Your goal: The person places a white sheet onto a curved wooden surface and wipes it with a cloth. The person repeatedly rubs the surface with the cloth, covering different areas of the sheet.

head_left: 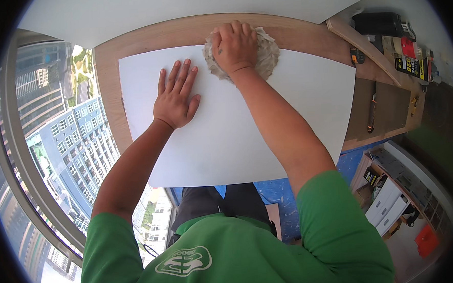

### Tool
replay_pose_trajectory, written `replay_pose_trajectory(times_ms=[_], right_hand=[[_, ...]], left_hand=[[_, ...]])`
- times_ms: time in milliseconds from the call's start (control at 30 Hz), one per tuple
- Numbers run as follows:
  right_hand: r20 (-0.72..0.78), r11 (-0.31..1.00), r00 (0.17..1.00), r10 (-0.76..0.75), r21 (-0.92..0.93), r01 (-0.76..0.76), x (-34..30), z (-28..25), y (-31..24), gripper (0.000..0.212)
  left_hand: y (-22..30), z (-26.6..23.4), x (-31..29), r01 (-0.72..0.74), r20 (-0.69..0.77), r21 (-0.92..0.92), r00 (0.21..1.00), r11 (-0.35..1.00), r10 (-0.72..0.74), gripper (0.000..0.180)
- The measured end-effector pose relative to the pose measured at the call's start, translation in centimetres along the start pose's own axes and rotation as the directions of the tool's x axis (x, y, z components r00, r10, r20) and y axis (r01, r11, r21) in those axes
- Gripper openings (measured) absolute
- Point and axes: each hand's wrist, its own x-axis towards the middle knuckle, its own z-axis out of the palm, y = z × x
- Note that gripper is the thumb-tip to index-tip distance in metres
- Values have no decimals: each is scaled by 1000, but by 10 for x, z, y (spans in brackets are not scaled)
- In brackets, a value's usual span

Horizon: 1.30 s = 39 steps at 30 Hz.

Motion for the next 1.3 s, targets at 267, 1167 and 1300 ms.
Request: replay_pose_trajectory(times_ms=[267,1167,1300], right_hand=[[-103,976,992,-76,196,95,-3,19,-36,19],[-52,879,908,416,278,-387,-204,-168,88,25],[-86,793,789,608,103,-600,-245,-202,168,33]], left_hand=[[-9,7,-9,89,-207,-93,973,992,-107,76],[15,3,-6,4,-168,114,986,993,15,64],[118,22,1,-281,-222,-31,938,959,267,58]])
